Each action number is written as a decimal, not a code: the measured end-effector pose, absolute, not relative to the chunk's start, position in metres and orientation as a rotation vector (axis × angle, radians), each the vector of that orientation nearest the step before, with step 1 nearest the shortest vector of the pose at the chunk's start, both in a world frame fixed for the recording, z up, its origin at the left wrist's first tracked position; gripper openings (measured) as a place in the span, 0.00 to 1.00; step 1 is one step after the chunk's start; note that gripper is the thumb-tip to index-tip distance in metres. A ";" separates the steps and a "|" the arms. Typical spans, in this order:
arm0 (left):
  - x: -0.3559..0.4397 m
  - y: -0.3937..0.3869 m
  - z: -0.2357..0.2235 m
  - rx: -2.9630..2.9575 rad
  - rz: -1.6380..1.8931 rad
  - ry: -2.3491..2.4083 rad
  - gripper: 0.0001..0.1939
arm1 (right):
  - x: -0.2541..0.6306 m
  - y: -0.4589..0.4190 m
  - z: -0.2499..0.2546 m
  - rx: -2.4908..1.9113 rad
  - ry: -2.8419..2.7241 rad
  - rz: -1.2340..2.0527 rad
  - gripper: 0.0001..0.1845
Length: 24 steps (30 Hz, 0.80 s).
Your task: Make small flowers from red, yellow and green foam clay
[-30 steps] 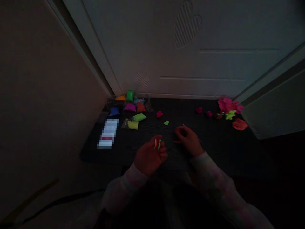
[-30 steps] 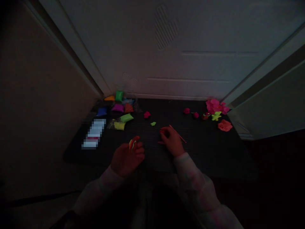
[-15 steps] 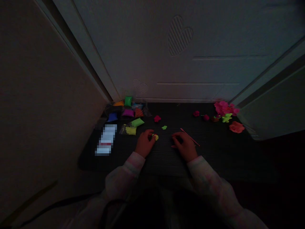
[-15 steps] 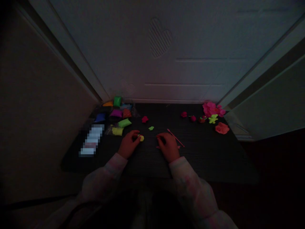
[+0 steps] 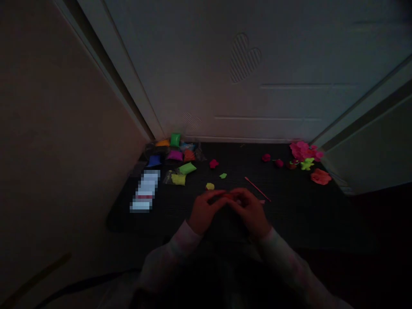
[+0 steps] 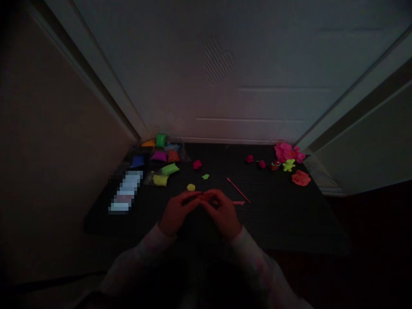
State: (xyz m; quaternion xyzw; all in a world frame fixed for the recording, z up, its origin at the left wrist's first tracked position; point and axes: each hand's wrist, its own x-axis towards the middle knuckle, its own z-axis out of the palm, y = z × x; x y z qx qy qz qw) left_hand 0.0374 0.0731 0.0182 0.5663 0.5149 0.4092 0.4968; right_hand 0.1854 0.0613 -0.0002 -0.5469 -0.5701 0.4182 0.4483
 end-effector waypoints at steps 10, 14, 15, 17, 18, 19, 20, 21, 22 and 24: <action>0.034 0.049 0.005 1.095 0.855 1.171 0.05 | 0.183 0.032 -0.005 -1.394 -1.474 1.197 0.10; 0.041 0.050 0.001 0.916 0.904 1.104 0.15 | 0.181 0.031 -0.003 -1.390 -1.463 1.217 0.10; 0.043 0.052 0.002 0.774 0.927 1.039 0.19 | 0.179 0.031 -0.001 -1.380 -1.463 1.218 0.09; 0.048 0.056 0.006 0.409 0.934 0.842 0.26 | 0.175 0.031 0.005 -1.349 -1.518 1.211 0.08; 0.051 0.059 0.009 0.248 0.917 0.740 0.28 | 0.172 0.031 0.008 -1.326 -1.581 1.182 0.07; 0.053 0.061 0.012 0.126 0.898 0.656 0.30 | 0.169 0.032 0.011 -1.304 -1.657 1.126 0.05; 0.054 0.062 0.014 0.058 0.886 0.597 0.30 | 0.167 0.032 0.013 -1.282 -1.734 1.042 0.05; 0.056 0.064 0.016 0.014 0.887 0.553 0.31 | 0.166 0.031 0.014 -1.266 -1.794 0.940 0.05; 0.056 0.065 0.018 -0.015 0.895 0.514 0.31 | 0.165 0.031 0.014 -1.261 -1.822 0.833 0.06; 0.057 0.065 0.022 -0.044 0.922 0.441 0.29 | 0.165 0.030 0.014 -1.307 -1.732 0.669 0.10</action>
